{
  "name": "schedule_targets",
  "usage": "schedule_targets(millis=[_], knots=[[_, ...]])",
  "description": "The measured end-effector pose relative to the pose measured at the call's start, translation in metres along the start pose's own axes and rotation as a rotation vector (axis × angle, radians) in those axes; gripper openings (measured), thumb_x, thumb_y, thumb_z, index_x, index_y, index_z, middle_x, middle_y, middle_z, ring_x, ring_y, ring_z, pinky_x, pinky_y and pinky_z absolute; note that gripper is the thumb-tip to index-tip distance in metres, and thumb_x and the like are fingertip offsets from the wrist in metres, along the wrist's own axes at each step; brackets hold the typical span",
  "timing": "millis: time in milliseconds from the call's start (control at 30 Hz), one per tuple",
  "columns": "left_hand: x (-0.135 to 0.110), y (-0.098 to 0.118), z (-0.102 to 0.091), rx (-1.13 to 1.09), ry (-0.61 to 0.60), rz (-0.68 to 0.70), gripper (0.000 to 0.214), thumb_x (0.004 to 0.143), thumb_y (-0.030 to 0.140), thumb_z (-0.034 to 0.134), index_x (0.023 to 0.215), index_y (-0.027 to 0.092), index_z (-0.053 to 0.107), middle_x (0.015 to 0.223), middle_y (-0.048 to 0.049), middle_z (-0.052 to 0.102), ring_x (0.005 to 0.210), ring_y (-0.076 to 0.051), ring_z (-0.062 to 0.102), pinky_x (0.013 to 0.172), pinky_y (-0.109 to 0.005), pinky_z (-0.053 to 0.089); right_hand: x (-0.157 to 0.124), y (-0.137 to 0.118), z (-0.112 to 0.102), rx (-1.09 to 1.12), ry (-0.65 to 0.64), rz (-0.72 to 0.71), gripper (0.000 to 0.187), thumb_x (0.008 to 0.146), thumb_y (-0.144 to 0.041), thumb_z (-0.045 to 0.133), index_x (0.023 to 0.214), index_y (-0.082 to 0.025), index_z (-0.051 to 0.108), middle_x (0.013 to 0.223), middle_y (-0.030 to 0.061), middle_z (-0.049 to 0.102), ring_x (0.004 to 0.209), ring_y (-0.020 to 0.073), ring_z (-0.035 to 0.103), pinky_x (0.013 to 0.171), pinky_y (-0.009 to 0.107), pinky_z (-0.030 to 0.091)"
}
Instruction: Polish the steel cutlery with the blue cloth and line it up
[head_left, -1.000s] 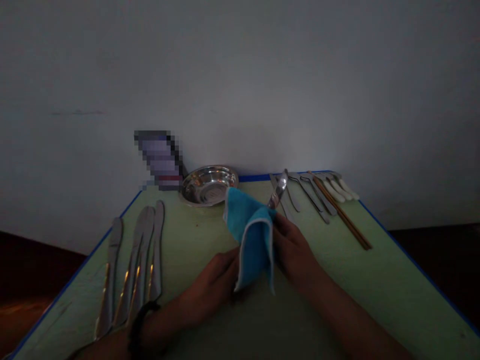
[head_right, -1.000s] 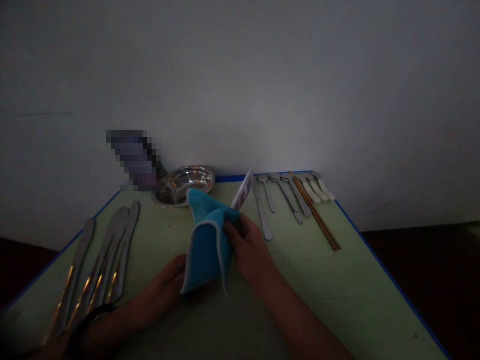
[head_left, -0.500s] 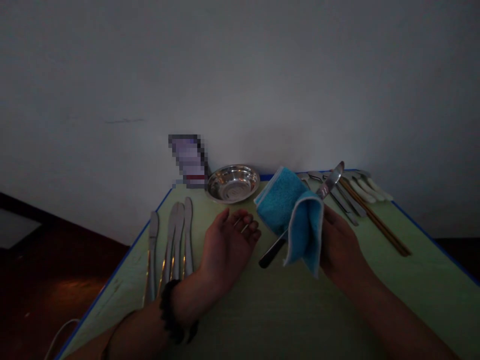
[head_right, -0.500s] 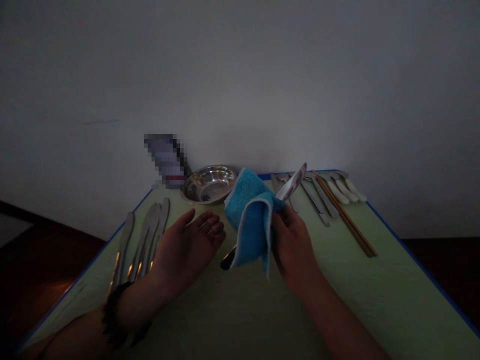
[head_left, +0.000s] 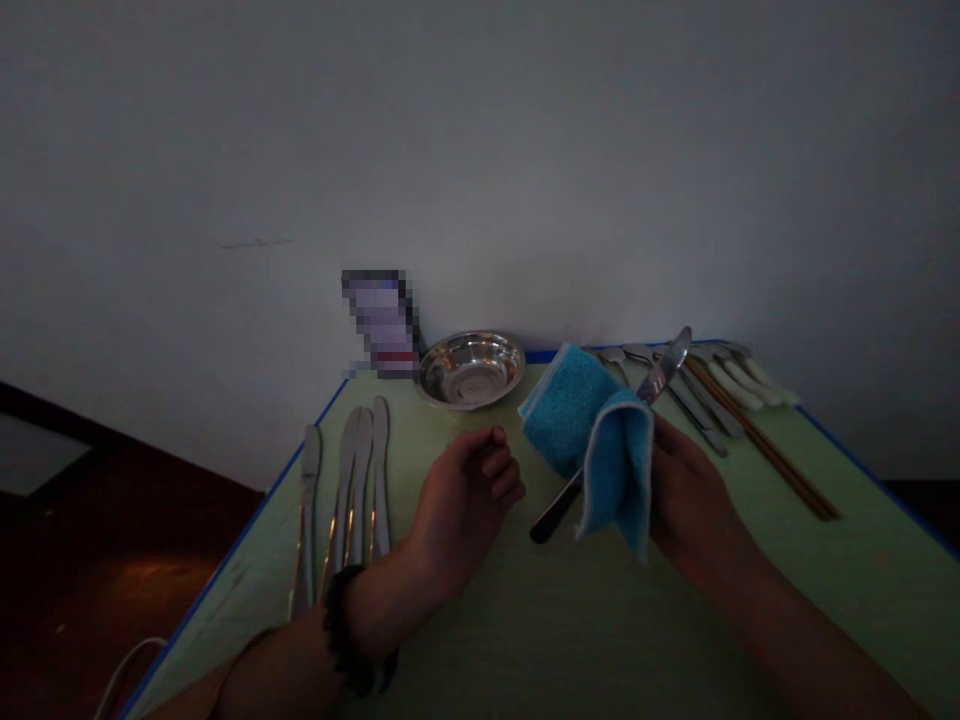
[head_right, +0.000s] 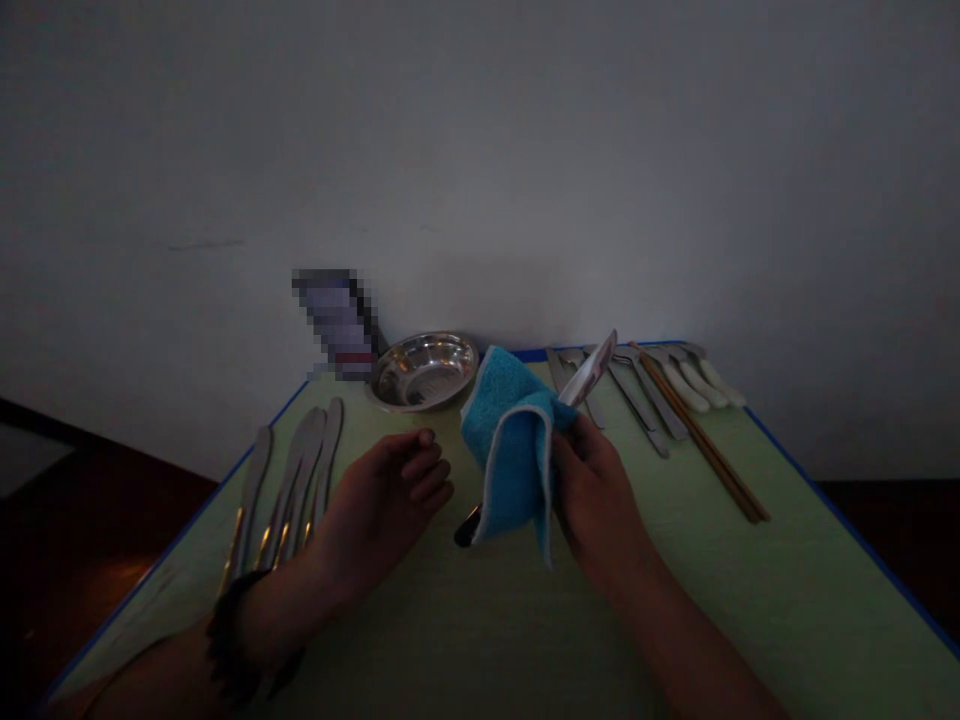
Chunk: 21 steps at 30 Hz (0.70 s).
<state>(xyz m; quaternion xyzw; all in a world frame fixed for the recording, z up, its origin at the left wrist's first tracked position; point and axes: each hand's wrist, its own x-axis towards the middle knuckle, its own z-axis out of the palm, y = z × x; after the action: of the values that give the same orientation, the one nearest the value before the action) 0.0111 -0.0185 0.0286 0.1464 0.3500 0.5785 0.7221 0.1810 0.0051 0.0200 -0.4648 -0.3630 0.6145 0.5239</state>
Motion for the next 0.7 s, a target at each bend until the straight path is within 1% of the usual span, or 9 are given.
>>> schedule_targets(millis=[100, 167, 267, 333, 400, 467, 533, 600, 700], knots=[[0.001, -0.01, -0.005, 0.193, -0.041, 0.007, 0.018, 0.084, 0.019, 0.042, 0.068, 0.016, 0.05, 0.056, 0.0058, 0.038, 0.049, -0.008, 0.038, 0.049, -0.021, 0.034, 0.0, 0.001, 0.0, 0.033, -0.022, -0.01, 0.026, 0.068, -0.037, 0.068, 0.089, -0.022, 0.066, 0.065, -0.0025, 0.063, 0.053, 0.0109, 0.053, 0.054, 0.026, 0.043], [-0.001, -0.017, -0.007, 0.439, -0.093, 0.047, 0.016, 0.085, 0.021, 0.043, 0.072, 0.016, 0.051, 0.061, 0.0042, 0.044, 0.056, -0.01, 0.043, 0.054, -0.022, 0.036, 0.0, 0.001, 0.0, 0.046, -0.03, -0.018, 0.028, 0.068, -0.035, 0.068, 0.092, -0.022, 0.066, 0.065, -0.0028, 0.063, 0.053, 0.0107, 0.052, 0.053, 0.025, 0.041], [-0.008, -0.025, -0.009, 0.917, -0.155, 0.095, 0.018, 0.089, 0.029, 0.045, 0.079, 0.018, 0.055, 0.07, 0.0028, 0.051, 0.065, -0.012, 0.047, 0.062, -0.023, 0.038, 0.001, 0.002, -0.001, 0.094, -0.015, -0.011, 0.021, 0.067, -0.033, 0.067, 0.084, -0.021, 0.066, 0.058, -0.0045, 0.059, 0.049, 0.0091, 0.048, 0.051, 0.024, 0.039], [-0.014, -0.027, -0.008, 1.122, -0.196, 0.138, 0.024, 0.092, 0.032, 0.041, 0.079, 0.018, 0.056, 0.072, 0.0021, 0.054, 0.069, -0.013, 0.05, 0.066, -0.024, 0.038, 0.002, 0.003, 0.0, 0.144, 0.001, 0.009, 0.016, 0.066, -0.032, 0.068, 0.076, -0.02, 0.065, 0.054, -0.0055, 0.056, 0.046, 0.0078, 0.045, 0.049, 0.023, 0.037], [-0.017, -0.027, -0.008, 1.26, -0.257, 0.144, 0.028, 0.092, 0.034, 0.038, 0.075, 0.019, 0.055, 0.069, 0.002, 0.054, 0.068, -0.014, 0.051, 0.067, -0.024, 0.039, 0.002, 0.004, 0.001, 0.177, -0.003, 0.028, 0.015, 0.066, -0.032, 0.068, 0.075, -0.02, 0.064, 0.056, -0.0055, 0.057, 0.047, 0.0075, 0.046, 0.049, 0.023, 0.037], [-0.019, -0.025, -0.006, 1.318, -0.314, 0.138, 0.027, 0.092, 0.035, 0.039, 0.077, 0.019, 0.055, 0.068, 0.0018, 0.055, 0.066, -0.014, 0.051, 0.067, -0.025, 0.04, 0.004, 0.005, 0.001, 0.194, -0.043, 0.04, 0.016, 0.067, -0.032, 0.068, 0.079, -0.021, 0.065, 0.062, -0.0044, 0.06, 0.051, 0.0086, 0.05, 0.052, 0.023, 0.04], [-0.02, -0.024, -0.005, 1.313, -0.327, 0.146, 0.025, 0.09, 0.036, 0.041, 0.083, 0.019, 0.057, 0.071, 0.001, 0.057, 0.067, -0.015, 0.051, 0.068, -0.025, 0.041, 0.007, 0.009, -0.001, 0.2, -0.09, 0.059, 0.018, 0.069, -0.031, 0.067, 0.083, -0.022, 0.065, 0.067, -0.003, 0.063, 0.057, 0.0105, 0.054, 0.057, 0.024, 0.042], [-0.019, -0.023, -0.005, 1.275, -0.301, 0.137, 0.025, 0.089, 0.038, 0.042, 0.086, 0.02, 0.059, 0.072, 0.0007, 0.057, 0.068, -0.016, 0.05, 0.066, -0.025, 0.041, 0.011, 0.014, -0.002, 0.203, -0.125, 0.07, 0.019, 0.069, -0.031, 0.066, 0.085, -0.022, 0.066, 0.069, -0.0022, 0.064, 0.062, 0.0122, 0.057, 0.06, 0.026, 0.044], [-0.015, -0.023, -0.007, 1.177, -0.239, 0.052, 0.03, 0.089, 0.042, 0.041, 0.085, 0.018, 0.058, 0.062, 0.0028, 0.049, 0.058, -0.013, 0.044, 0.055, -0.023, 0.038, 0.018, 0.025, -0.004, 0.204, -0.144, 0.056, 0.022, 0.069, -0.033, 0.067, 0.087, -0.022, 0.065, 0.067, -0.0022, 0.064, 0.063, 0.0133, 0.057, 0.063, 0.027, 0.045]])
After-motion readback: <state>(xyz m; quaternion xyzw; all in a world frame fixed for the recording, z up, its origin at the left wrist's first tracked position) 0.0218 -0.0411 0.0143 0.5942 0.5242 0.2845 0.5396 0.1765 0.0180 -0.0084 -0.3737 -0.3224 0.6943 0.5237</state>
